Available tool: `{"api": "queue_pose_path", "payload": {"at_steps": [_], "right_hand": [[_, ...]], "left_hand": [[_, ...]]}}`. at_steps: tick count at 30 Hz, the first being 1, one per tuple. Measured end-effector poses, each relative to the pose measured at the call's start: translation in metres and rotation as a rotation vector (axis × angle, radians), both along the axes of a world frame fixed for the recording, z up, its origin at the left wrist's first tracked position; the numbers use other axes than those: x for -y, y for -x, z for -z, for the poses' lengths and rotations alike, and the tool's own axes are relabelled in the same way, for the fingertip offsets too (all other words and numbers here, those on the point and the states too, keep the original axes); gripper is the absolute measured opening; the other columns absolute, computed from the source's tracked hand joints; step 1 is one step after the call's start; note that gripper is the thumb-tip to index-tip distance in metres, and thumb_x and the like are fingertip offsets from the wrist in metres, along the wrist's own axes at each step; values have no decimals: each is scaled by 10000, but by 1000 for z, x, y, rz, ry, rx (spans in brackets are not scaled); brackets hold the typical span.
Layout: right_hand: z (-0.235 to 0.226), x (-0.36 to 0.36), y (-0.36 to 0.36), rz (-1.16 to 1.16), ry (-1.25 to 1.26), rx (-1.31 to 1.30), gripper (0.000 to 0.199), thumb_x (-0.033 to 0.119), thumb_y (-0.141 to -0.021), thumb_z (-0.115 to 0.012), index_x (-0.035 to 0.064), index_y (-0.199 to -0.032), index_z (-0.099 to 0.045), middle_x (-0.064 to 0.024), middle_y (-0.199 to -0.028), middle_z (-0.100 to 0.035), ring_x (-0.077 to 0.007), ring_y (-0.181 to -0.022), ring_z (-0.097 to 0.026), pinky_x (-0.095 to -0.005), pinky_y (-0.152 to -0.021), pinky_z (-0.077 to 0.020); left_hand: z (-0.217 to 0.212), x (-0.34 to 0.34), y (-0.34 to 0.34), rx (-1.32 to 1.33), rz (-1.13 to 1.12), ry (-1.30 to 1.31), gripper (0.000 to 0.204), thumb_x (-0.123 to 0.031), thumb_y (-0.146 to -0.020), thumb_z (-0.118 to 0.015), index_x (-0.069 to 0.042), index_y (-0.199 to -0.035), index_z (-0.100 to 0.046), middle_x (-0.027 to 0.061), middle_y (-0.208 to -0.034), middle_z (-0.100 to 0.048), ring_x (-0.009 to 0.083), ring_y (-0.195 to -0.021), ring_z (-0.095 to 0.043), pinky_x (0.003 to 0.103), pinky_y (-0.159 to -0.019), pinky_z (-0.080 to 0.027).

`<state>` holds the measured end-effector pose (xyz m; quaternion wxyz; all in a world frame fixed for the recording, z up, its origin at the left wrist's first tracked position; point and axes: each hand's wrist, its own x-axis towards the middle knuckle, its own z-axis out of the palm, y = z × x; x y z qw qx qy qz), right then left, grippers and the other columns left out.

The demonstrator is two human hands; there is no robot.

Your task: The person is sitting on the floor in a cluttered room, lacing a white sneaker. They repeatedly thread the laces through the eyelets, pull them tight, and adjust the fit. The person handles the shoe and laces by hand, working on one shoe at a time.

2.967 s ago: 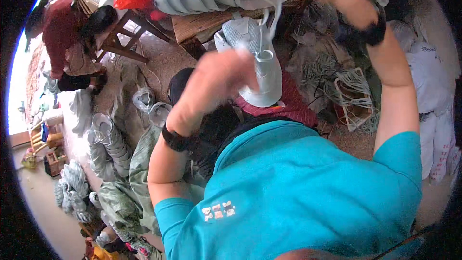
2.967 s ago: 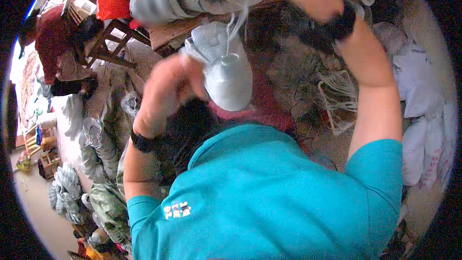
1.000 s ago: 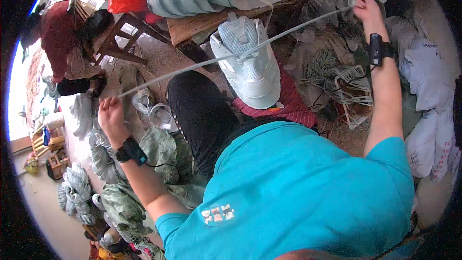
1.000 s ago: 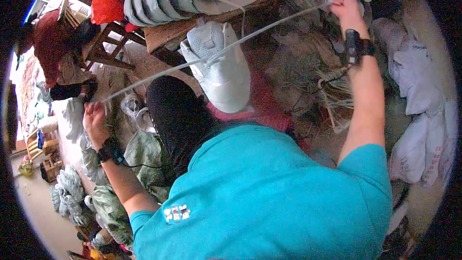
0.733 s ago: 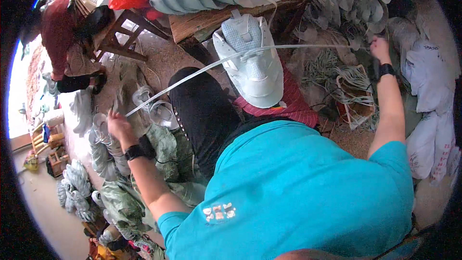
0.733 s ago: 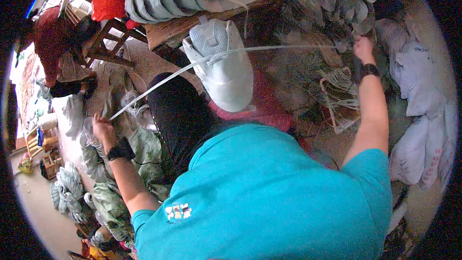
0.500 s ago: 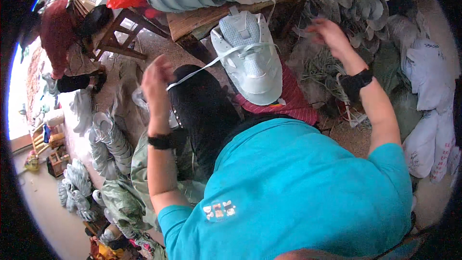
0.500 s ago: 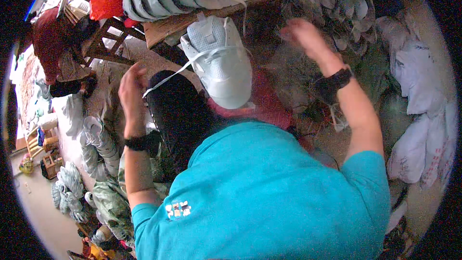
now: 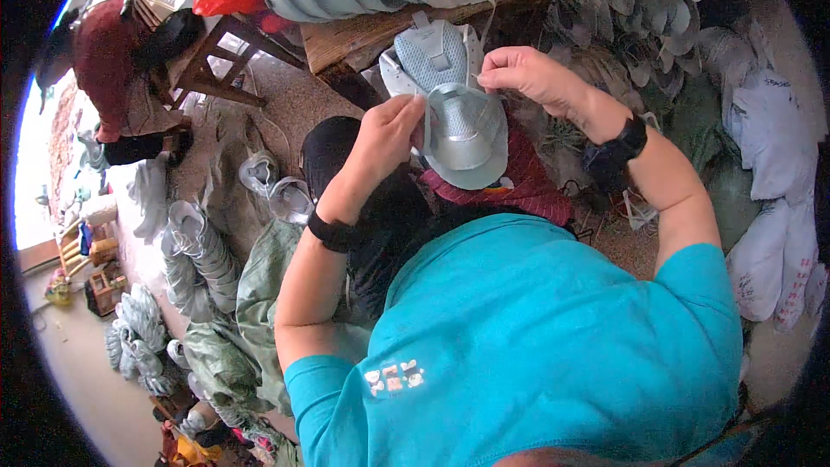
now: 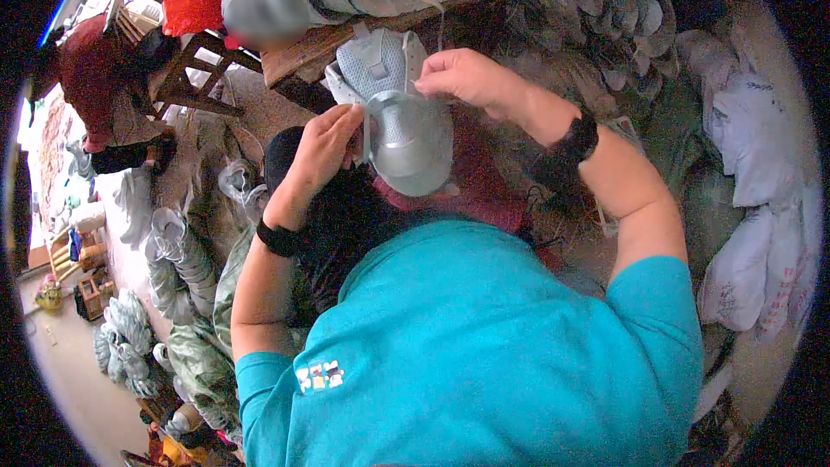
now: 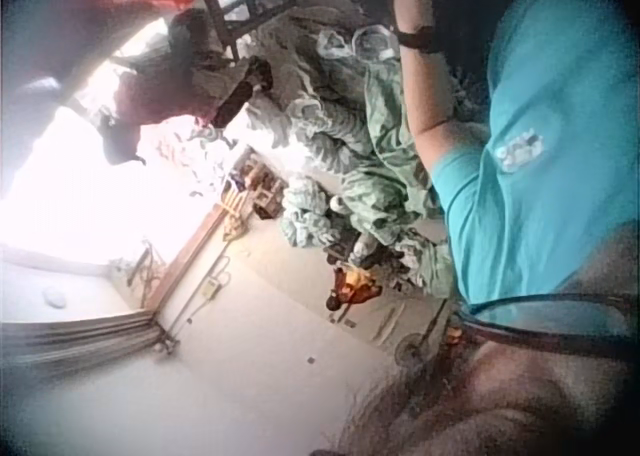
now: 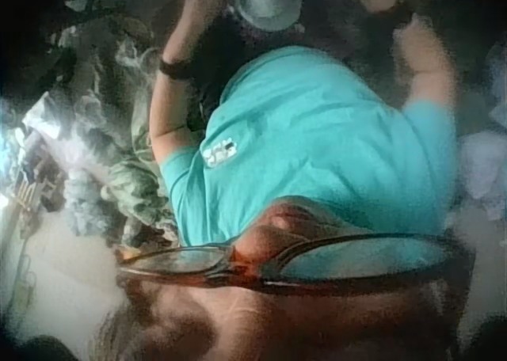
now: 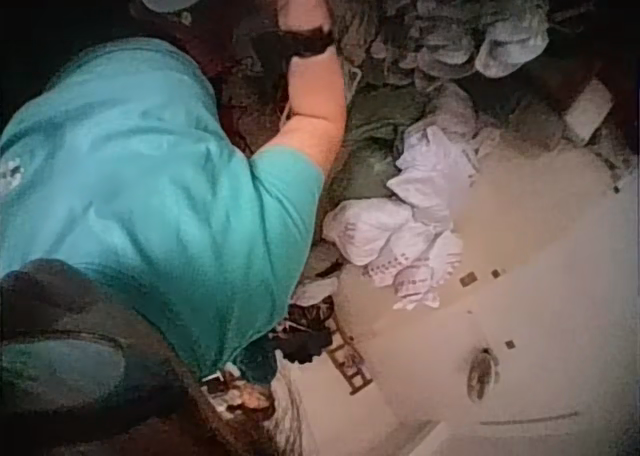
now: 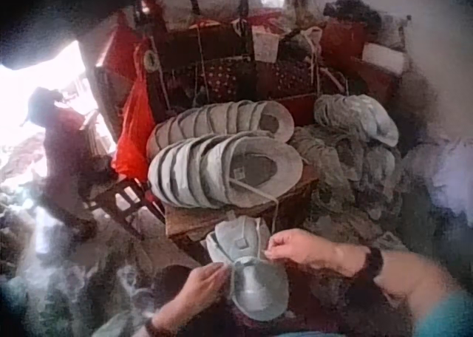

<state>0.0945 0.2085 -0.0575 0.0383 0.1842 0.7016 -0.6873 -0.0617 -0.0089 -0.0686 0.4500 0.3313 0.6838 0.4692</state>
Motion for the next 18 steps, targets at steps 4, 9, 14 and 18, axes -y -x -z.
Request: {"api": "queue_pose_path", "payload": {"at_steps": [4,9,14,18], "right_hand": [[-7,-7,7,-63,-56,92,155,183,-880,-631,68,-777,-620,40,-745,-593,-63,-732,-513,-228,-695,-399],[-19,-8,20,-144,-454,12,185,202,-867,-627,45,-772,-603,-14,-683,-578,-106,-661,-523,-295,-611,-412],[-34,8,22,-209,-1061,-141,220,267,-797,-590,47,-796,-607,-194,-760,-617,-388,-759,-626,-477,-655,-487],[-31,4,24,-246,-1033,-139,217,255,-802,-577,40,-781,-594,-189,-767,-626,-400,-765,-623,-498,-676,-491]], "left_hand": [[-6,-2,6,61,106,95,385,-332,-1018,-461,-38,-820,-611,2,-613,-556,74,-457,-479,222,-422,-376],[-19,-7,20,71,196,149,378,-275,-994,-443,-41,-766,-634,9,-597,-556,84,-444,-484,240,-406,-374],[-22,-10,25,55,165,189,360,-258,-969,-455,-42,-743,-632,24,-575,-570,81,-413,-469,238,-379,-348],[-29,-18,16,-73,122,262,348,-252,-960,-466,-39,-734,-623,37,-571,-580,86,-397,-461,247,-373,-353]]}}
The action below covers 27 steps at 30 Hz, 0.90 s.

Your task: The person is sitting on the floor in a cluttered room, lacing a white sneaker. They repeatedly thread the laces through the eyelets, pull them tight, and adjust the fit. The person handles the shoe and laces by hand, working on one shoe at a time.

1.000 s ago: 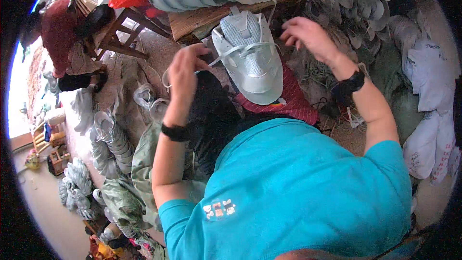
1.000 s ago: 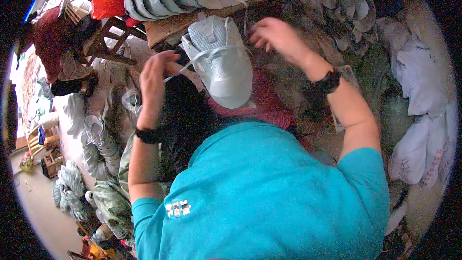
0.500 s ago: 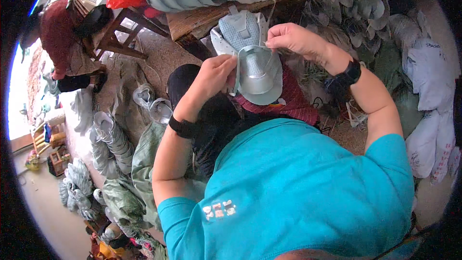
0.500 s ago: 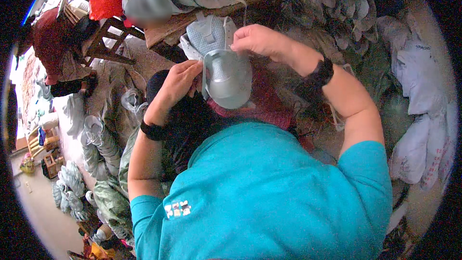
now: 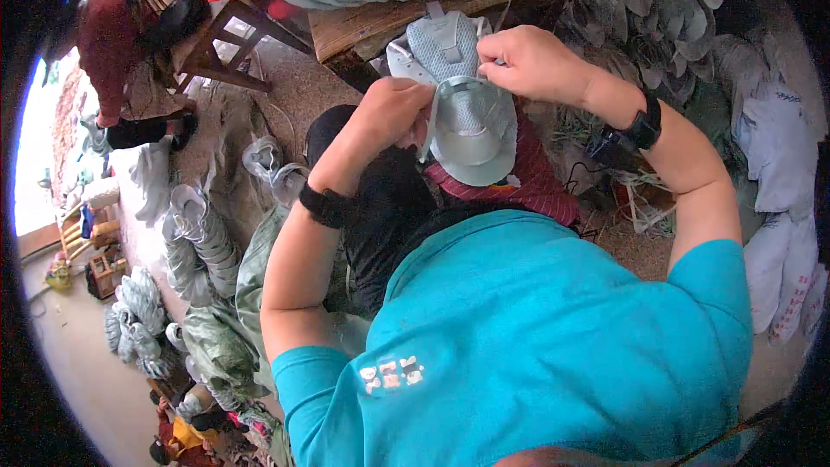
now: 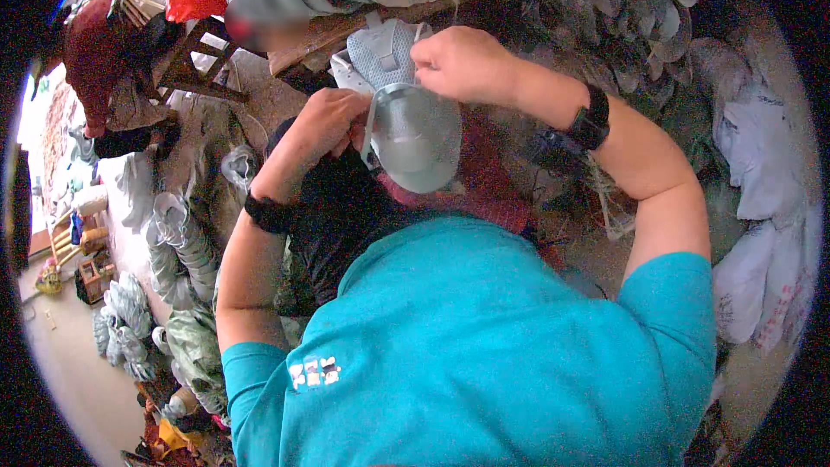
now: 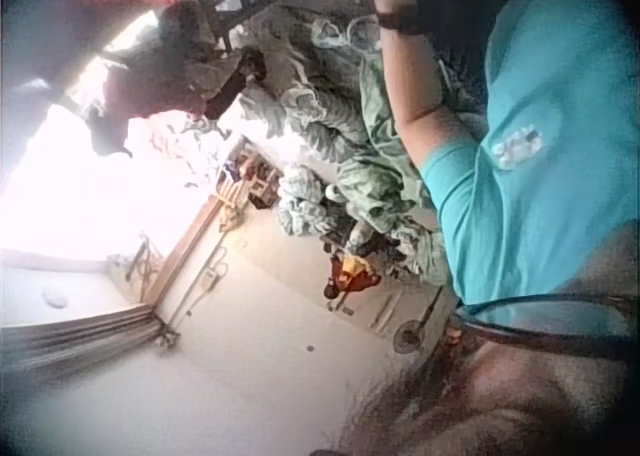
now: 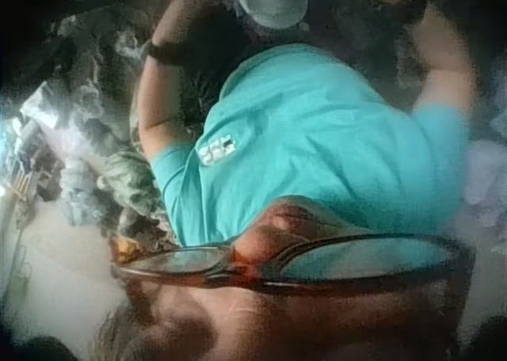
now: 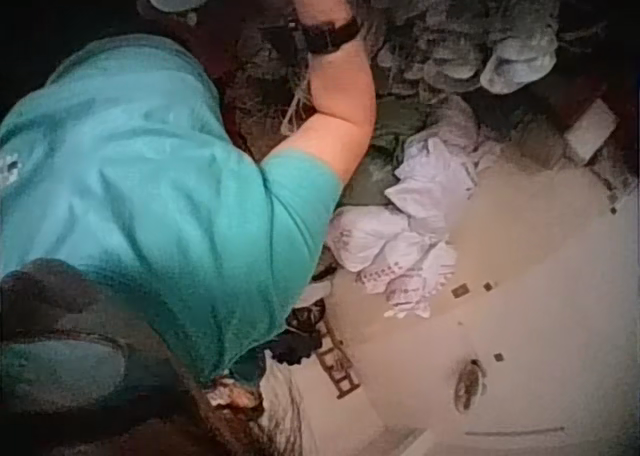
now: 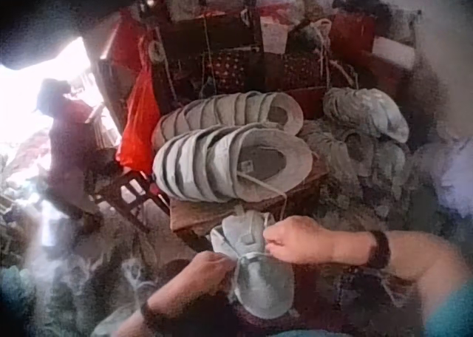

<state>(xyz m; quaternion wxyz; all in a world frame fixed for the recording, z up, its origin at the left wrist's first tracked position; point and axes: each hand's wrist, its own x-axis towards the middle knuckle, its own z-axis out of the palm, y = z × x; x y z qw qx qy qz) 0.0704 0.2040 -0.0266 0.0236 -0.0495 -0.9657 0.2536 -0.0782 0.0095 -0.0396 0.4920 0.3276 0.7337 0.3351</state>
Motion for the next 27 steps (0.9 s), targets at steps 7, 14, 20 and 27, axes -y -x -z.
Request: {"api": "queue_pose_path", "payload": {"at_steps": [7,14,20,27], "right_hand": [[-14,-8,8,-202,-244,-38,171,209,-802,-624,46,-781,-579,-163,-743,-605,-384,-746,-610,-484,-655,-478],[-26,-10,24,-275,-248,239,175,192,-778,-680,61,-825,-573,-136,-804,-584,-351,-807,-612,-460,-680,-484],[-29,-14,20,-405,-395,-78,381,155,-708,-754,63,-1008,-537,-94,-1035,-533,-316,-1029,-577,-430,-787,-487],[-51,-10,38,-384,-187,413,387,105,-684,-760,81,-1004,-545,-104,-1005,-541,-312,-1002,-588,-437,-778,-488]], "left_hand": [[4,-11,23,-226,429,-232,286,-191,-943,-451,-40,-745,-592,34,-580,-577,105,-412,-486,258,-389,-380],[-5,-21,12,-882,745,-27,140,-149,-861,-591,-31,-813,-649,146,-773,-668,307,-773,-683,398,-660,-561],[-38,-10,-6,-1053,345,-266,317,-147,-739,-720,-48,-1004,-578,139,-1061,-554,339,-962,-620,435,-794,-532],[-17,-19,44,-675,635,-384,314,-73,-703,-738,-51,-984,-599,139,-967,-573,329,-941,-599,399,-785,-499]]}}
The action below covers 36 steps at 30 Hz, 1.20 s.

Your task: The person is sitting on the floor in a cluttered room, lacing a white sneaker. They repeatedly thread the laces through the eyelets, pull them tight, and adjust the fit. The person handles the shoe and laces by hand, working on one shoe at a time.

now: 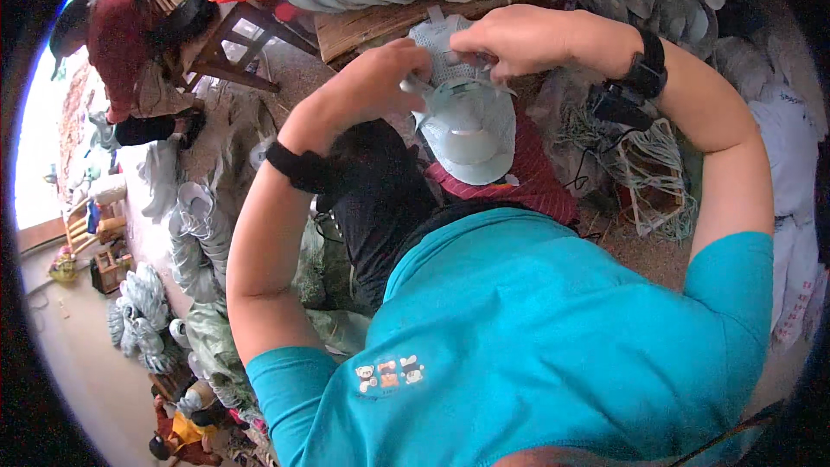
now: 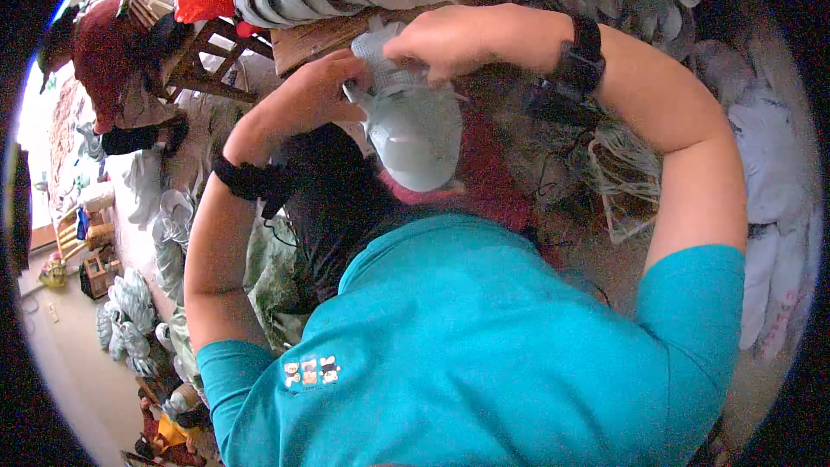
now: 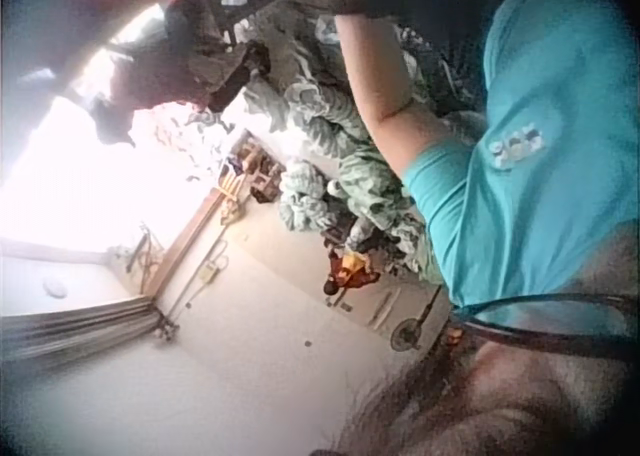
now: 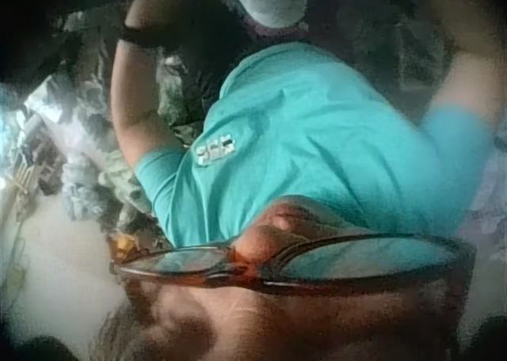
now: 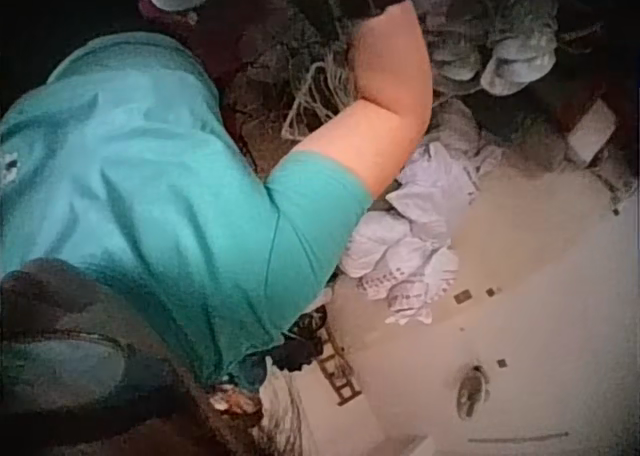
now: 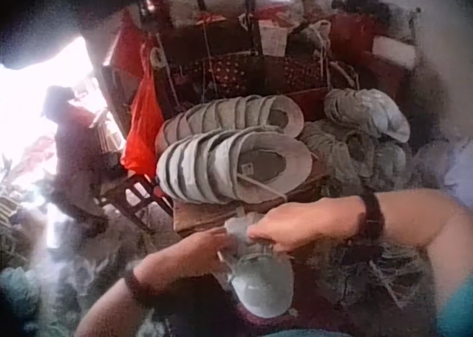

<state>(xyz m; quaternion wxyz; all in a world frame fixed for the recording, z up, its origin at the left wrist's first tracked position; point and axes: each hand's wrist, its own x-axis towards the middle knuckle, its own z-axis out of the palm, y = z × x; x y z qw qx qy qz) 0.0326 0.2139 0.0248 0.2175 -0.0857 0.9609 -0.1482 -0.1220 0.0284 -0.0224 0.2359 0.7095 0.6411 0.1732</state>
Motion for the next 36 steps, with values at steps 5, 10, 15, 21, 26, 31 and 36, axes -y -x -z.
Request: {"api": "queue_pose_path", "payload": {"at_steps": [5,10,15,21,26,31,36], "right_hand": [[14,-12,-3,-130,-36,-279,322,98,-667,-756,66,-922,-562,-107,-949,-528,-315,-923,-596,-451,-734,-483],[17,-10,2,-187,-13,-272,313,115,-649,-774,53,-874,-566,-90,-925,-528,-313,-879,-594,-450,-715,-479],[2,-8,16,-134,3,-53,264,123,-637,-784,25,-789,-591,-98,-918,-571,-329,-868,-607,-444,-720,-485],[14,-8,13,-240,-107,-92,283,126,-638,-785,7,-808,-593,-118,-940,-565,-339,-888,-613,-451,-753,-496],[22,-14,7,-273,-38,-206,311,134,-637,-788,-9,-825,-586,-141,-952,-534,-347,-895,-606,-444,-746,-496],[15,-11,11,-220,-22,-100,283,202,-713,-739,-17,-852,-626,-154,-935,-543,-359,-898,-603,-457,-758,-496],[22,-8,22,-20,-170,46,324,294,-804,-626,-19,-867,-678,-189,-934,-593,-360,-872,-621,-467,-779,-506]], "left_hand": [[3,0,6,22,-18,1,268,-124,-712,-748,-29,-912,-596,147,-922,-592,339,-881,-598,404,-756,-497],[4,15,-12,62,-144,-121,214,-145,-791,-709,-30,-923,-586,136,-903,-584,305,-858,-595,372,-739,-489],[16,11,-21,-38,-222,-175,189,-190,-845,-672,-10,-838,-615,139,-867,-573,307,-838,-585,374,-741,-477],[39,4,-24,179,-444,-221,238,-202,-843,-684,26,-781,-658,97,-826,-555,221,-787,-555,329,-680,-449],[43,3,-47,482,-722,-285,202,-199,-811,-692,3,-827,-703,132,-842,-576,244,-779,-579,326,-699,-461],[30,1,-55,626,-750,-325,177,-179,-861,-672,-9,-822,-703,123,-888,-590,220,-820,-587,307,-727,-455],[23,-1,-67,-158,-377,-626,108,-206,-847,-666,-108,-891,-671,30,-986,-652,236,-959,-581,422,-942,-393]]}}
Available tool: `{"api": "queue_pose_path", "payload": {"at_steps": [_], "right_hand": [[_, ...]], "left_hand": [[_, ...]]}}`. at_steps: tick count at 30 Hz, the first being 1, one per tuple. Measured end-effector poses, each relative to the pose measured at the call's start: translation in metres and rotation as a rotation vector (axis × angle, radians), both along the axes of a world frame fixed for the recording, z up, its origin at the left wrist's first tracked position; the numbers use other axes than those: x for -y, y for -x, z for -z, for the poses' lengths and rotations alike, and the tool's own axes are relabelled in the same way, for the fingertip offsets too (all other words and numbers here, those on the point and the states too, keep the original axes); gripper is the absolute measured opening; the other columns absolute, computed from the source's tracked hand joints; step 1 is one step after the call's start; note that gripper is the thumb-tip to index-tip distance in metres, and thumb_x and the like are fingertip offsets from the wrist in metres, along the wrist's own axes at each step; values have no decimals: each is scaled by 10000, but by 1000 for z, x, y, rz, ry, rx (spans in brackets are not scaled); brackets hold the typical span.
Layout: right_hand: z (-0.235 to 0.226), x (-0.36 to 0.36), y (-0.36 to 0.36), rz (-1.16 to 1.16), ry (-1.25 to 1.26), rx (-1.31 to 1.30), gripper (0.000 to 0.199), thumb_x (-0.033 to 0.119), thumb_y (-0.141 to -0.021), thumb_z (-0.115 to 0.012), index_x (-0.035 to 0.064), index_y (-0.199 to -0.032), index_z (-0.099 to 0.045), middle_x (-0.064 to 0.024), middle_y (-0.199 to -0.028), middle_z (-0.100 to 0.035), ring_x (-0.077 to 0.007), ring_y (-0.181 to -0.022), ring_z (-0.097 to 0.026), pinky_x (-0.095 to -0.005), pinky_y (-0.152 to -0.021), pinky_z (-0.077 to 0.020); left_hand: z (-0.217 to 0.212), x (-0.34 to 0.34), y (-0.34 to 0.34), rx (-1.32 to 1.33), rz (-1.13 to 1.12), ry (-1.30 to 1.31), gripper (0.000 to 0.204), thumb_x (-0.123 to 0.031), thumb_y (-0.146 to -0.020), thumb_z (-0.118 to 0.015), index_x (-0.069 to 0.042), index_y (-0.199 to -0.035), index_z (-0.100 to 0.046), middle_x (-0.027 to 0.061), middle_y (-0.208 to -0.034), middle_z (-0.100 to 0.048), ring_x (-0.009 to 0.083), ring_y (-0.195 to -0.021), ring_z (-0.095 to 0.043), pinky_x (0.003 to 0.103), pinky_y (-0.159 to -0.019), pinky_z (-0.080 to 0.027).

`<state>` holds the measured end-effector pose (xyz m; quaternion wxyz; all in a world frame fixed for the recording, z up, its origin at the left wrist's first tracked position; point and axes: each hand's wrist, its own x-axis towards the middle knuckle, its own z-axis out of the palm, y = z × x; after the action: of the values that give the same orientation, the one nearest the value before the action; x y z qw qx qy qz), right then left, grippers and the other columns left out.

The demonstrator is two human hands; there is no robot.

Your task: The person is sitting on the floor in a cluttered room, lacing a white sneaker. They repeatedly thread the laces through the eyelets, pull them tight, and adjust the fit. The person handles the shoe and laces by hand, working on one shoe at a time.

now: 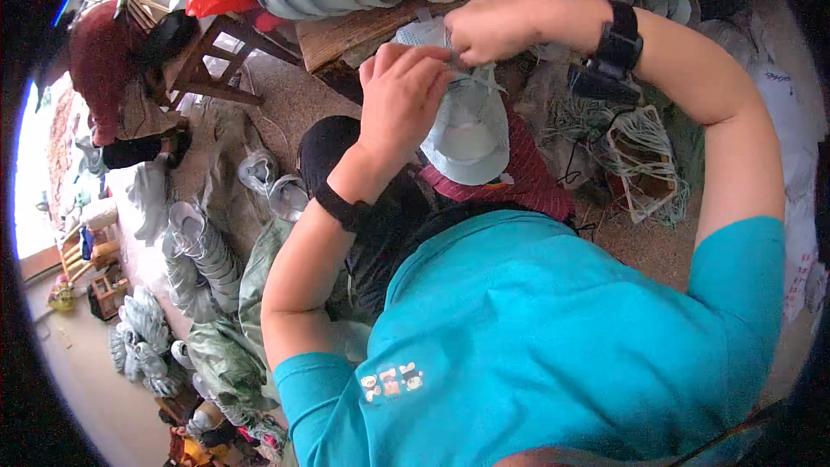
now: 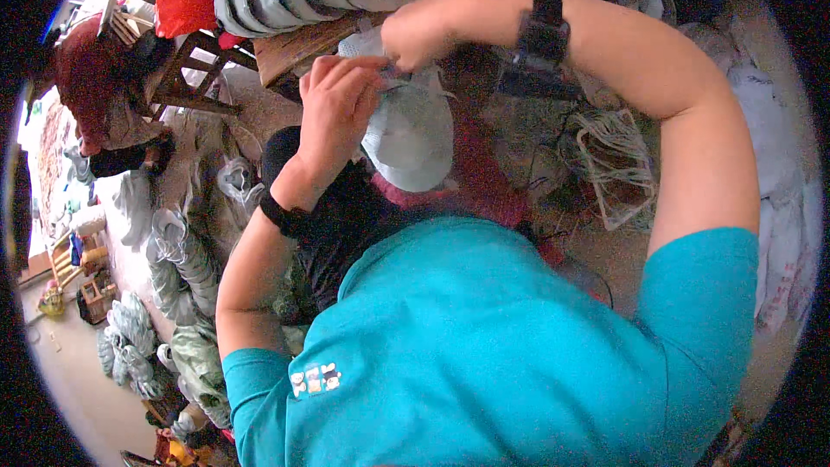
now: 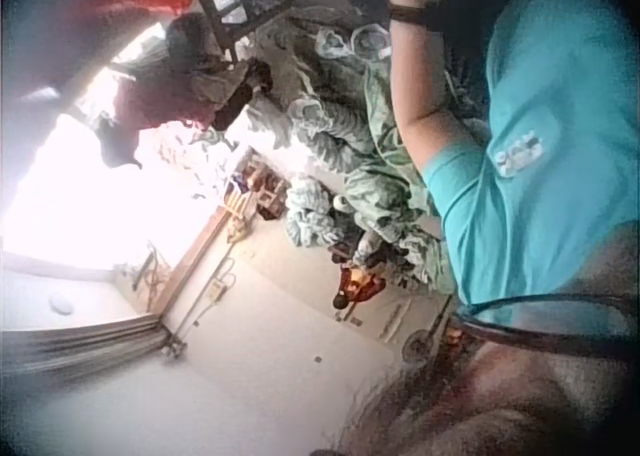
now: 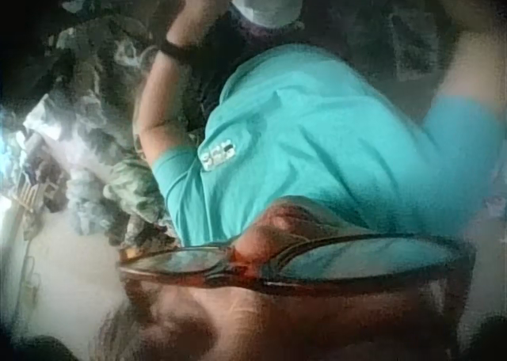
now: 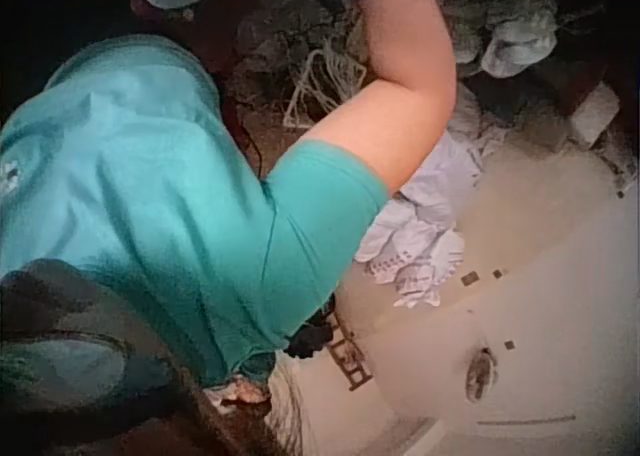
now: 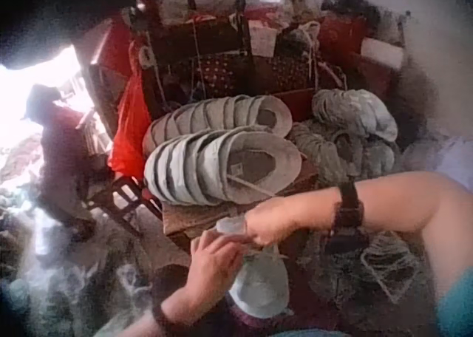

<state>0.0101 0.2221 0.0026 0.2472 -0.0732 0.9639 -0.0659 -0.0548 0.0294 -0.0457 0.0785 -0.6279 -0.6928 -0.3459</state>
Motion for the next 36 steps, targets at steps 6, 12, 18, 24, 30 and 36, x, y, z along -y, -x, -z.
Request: {"api": "queue_pose_path", "payload": {"at_steps": [6,12,18,24,30,36], "right_hand": [[14,2,-5,197,95,3,287,290,-749,-650,9,-803,-682,-190,-864,-606,-357,-826,-609,-446,-721,-496],[11,7,-18,992,922,-118,231,283,-826,-691,58,-775,-684,-24,-788,-631,-126,-671,-539,-262,-622,-431],[-59,37,-36,440,1407,-398,201,257,-960,-581,80,-905,-657,42,-799,-572,-49,-717,-513,-208,-642,-410],[-42,54,-21,398,1393,-224,231,265,-989,-540,83,-895,-646,44,-784,-563,-52,-720,-561,-218,-707,-463],[-43,36,-3,546,1432,-393,212,265,-965,-557,68,-932,-627,40,-654,-513,-39,-503,-510,-197,-441,-427],[-186,43,-2,213,1209,-974,177,172,-982,-496,12,-972,-569,32,-680,-500,-28,-454,-385,-188,-437,-373]], "left_hand": [[12,-3,14,-112,25,24,112,-177,-880,-622,-116,-974,-637,15,-992,-673,188,-992,-609,457,-1061,-342],[19,-6,16,239,-30,-76,98,-163,-903,-607,-80,-901,-659,62,-865,-681,252,-856,-639,458,-1016,-386],[-57,2,-1,837,5,-465,86,-55,-907,-623,-2,-851,-660,79,-877,-661,155,-837,-611,259,-783,-471],[-36,-8,23,507,-167,-561,96,-86,-896,-634,-10,-845,-664,61,-900,-641,186,-938,-578,286,-836,-446],[27,41,1,723,-249,-160,98,-80,-871,-676,-6,-909,-624,50,-912,-592,130,-761,-578,256,-692,-471],[39,51,-4,488,-239,36,143,-44,-802,-708,-25,-915,-622,96,-850,-594,198,-705,-594,293,-660,-492]]}}
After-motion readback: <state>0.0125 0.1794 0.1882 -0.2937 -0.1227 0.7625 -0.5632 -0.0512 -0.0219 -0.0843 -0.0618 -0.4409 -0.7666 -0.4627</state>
